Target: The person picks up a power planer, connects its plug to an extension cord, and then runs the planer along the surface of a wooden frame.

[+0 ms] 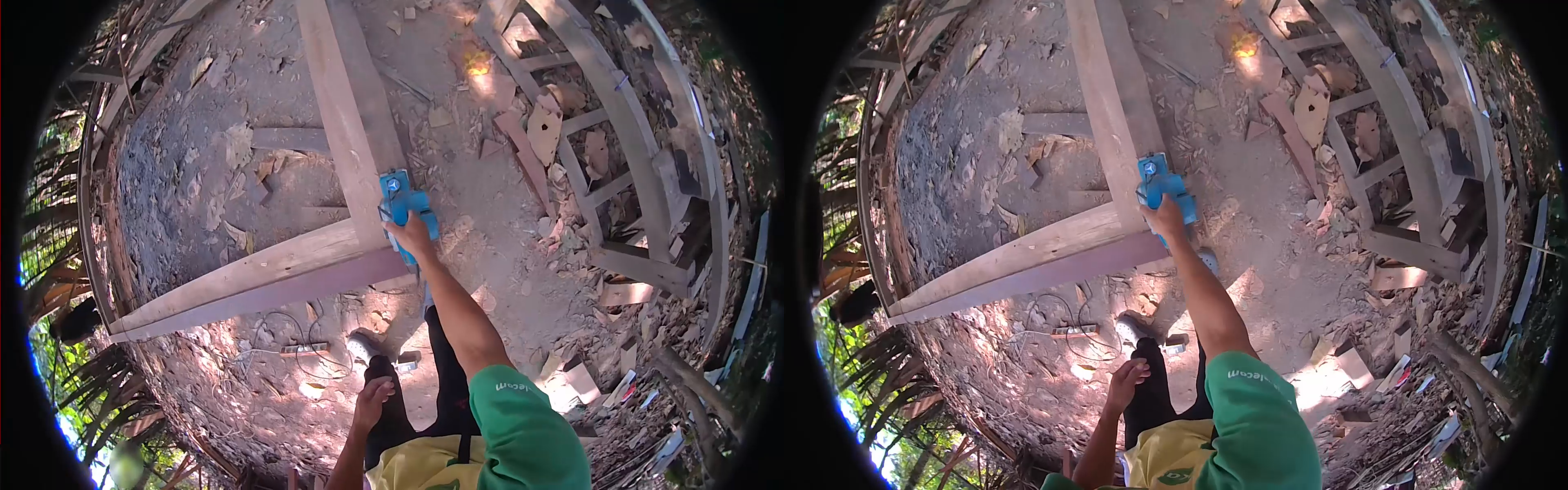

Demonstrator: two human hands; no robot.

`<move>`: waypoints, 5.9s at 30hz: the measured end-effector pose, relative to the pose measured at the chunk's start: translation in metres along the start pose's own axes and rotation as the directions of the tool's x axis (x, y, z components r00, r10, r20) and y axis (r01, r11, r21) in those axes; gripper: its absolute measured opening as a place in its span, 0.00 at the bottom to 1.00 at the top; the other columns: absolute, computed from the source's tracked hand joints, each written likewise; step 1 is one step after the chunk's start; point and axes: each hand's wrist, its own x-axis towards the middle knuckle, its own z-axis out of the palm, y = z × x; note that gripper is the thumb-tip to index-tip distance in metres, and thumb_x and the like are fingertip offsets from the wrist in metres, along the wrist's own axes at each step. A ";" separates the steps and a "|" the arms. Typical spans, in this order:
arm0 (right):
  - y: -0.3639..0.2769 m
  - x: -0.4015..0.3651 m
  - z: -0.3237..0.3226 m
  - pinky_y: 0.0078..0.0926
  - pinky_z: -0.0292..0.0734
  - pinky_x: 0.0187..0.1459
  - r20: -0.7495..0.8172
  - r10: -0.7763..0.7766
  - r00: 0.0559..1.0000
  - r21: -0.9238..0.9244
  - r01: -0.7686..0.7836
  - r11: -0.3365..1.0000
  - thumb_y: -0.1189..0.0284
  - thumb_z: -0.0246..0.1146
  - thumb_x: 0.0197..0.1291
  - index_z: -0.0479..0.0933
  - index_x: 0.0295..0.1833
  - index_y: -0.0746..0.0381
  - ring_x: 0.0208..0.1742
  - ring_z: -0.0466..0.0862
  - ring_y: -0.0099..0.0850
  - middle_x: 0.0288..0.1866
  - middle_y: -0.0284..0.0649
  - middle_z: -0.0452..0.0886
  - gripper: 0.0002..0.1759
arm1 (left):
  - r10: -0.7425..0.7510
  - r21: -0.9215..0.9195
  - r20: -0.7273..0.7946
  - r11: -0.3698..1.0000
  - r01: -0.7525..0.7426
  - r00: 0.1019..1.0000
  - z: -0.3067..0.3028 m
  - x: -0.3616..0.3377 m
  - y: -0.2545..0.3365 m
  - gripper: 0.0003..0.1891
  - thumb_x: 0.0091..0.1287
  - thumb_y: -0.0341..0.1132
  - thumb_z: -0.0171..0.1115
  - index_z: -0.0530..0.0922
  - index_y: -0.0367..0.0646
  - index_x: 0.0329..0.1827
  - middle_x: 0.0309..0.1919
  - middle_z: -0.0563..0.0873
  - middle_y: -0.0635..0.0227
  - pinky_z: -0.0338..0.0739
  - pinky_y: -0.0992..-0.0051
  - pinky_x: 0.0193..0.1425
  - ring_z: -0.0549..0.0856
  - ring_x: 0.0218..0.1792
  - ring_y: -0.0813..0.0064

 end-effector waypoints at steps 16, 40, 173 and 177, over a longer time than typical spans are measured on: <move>0.030 -0.109 -0.072 0.43 0.82 0.51 0.024 0.198 0.980 0.460 -0.187 0.868 0.44 0.77 0.50 0.73 0.65 0.69 0.50 0.88 0.53 0.47 0.60 0.86 0.48 | 0.297 0.514 -0.180 0.841 -0.168 0.938 -0.069 0.286 0.057 0.17 0.72 0.43 0.65 0.85 0.35 0.49 0.39 0.89 0.59 0.84 0.69 0.44 0.87 0.40 0.70; 0.096 -0.144 -0.089 0.21 0.73 0.26 -0.007 0.432 0.902 0.564 -0.354 0.746 0.66 0.75 0.59 0.69 0.71 0.69 0.26 0.75 0.23 0.40 0.39 0.82 0.38 | 0.144 0.677 -0.193 0.735 0.026 0.971 0.094 0.361 0.151 0.47 0.65 0.63 0.64 0.58 0.46 0.81 0.72 0.73 0.52 0.49 0.40 0.81 0.66 0.77 0.49; -0.085 0.068 -0.006 0.49 0.82 0.52 -0.259 0.024 0.965 -0.628 -0.188 0.755 0.53 0.58 0.71 0.84 0.54 0.70 0.49 0.87 0.55 0.51 0.57 0.87 0.28 | -0.298 0.166 -0.727 0.798 0.580 0.618 -0.232 0.376 0.037 0.60 0.55 0.49 0.79 0.50 0.21 0.79 0.79 0.54 0.34 0.66 0.55 0.79 0.58 0.80 0.37; -0.083 0.071 -0.007 0.50 0.81 0.54 -0.308 0.067 0.949 -0.658 -0.263 0.706 0.52 0.60 0.70 0.83 0.56 0.70 0.50 0.87 0.55 0.51 0.57 0.87 0.30 | -0.311 0.159 -0.701 0.808 0.567 0.641 -0.209 0.361 0.028 0.59 0.56 0.47 0.78 0.49 0.21 0.79 0.79 0.55 0.34 0.64 0.56 0.80 0.57 0.80 0.37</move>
